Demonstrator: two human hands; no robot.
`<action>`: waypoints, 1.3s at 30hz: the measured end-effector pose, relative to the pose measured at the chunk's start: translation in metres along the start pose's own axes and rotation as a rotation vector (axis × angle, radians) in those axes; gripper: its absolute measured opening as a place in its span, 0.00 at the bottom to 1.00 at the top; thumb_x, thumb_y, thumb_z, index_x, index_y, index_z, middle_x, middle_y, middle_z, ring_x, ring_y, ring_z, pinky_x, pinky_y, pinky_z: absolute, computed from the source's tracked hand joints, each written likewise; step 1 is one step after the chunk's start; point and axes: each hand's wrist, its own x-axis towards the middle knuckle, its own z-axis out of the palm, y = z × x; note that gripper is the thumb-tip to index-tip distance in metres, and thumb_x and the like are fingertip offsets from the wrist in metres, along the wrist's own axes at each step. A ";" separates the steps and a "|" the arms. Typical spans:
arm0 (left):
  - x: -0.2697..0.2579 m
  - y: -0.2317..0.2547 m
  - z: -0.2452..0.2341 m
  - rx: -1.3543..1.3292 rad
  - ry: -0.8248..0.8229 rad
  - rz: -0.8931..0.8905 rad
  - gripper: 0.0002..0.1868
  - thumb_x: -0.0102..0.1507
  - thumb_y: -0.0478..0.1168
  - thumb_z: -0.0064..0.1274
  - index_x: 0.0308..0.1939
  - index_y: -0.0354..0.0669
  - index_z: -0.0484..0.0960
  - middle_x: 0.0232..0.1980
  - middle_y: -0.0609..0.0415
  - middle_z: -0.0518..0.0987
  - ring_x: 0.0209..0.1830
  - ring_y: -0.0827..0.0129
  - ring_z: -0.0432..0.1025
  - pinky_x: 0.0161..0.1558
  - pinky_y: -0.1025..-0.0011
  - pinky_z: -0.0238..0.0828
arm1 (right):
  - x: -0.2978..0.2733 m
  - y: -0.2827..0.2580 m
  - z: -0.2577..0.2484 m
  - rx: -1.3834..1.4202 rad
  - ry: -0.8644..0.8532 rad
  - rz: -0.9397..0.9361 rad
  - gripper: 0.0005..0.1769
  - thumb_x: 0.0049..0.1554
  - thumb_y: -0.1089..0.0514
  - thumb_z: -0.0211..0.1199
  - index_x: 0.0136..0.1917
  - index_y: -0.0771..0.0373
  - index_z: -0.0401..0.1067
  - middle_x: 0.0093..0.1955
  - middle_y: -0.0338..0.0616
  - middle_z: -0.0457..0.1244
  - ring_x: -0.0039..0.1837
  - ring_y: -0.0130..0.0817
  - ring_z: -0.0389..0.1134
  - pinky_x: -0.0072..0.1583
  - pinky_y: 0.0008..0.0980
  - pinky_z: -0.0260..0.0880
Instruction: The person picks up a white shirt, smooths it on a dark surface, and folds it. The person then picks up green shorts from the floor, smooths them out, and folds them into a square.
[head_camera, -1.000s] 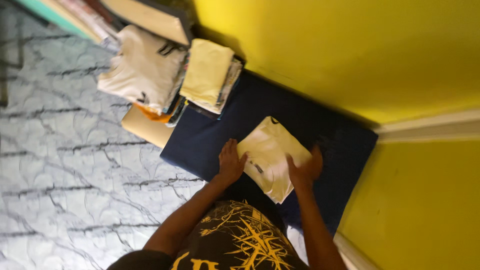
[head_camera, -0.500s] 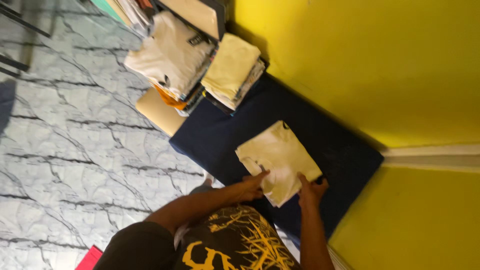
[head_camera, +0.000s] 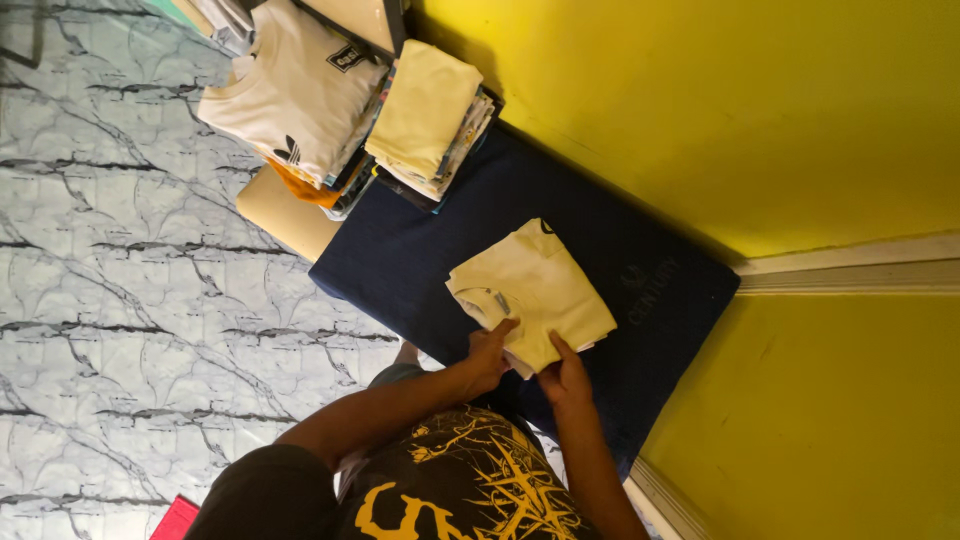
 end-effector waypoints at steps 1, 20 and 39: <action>-0.011 0.009 0.000 -0.033 -0.031 -0.047 0.21 0.62 0.46 0.59 0.52 0.35 0.77 0.47 0.46 0.82 0.43 0.59 0.79 0.43 0.60 0.77 | -0.007 0.004 0.003 -0.001 -0.016 -0.004 0.28 0.58 0.62 0.63 0.71 0.65 0.64 0.68 0.49 0.65 0.68 0.46 0.66 0.69 0.47 0.66; -0.142 0.154 -0.063 0.255 -0.362 0.036 0.44 0.61 0.29 0.47 0.78 0.50 0.46 0.70 0.41 0.70 0.68 0.52 0.70 0.67 0.55 0.70 | -0.040 0.034 0.043 0.072 -0.369 0.356 0.55 0.56 0.21 0.55 0.74 0.71 0.62 0.68 0.61 0.64 0.64 0.54 0.66 0.61 0.47 0.68; -0.129 0.491 -0.170 0.884 -0.481 0.445 0.48 0.60 0.36 0.59 0.81 0.46 0.52 0.70 0.55 0.72 0.62 0.69 0.67 0.59 0.69 0.66 | 0.012 0.115 0.387 -0.499 -0.352 -0.294 0.34 0.56 0.67 0.64 0.72 0.60 0.55 0.63 0.48 0.63 0.62 0.39 0.68 0.60 0.41 0.73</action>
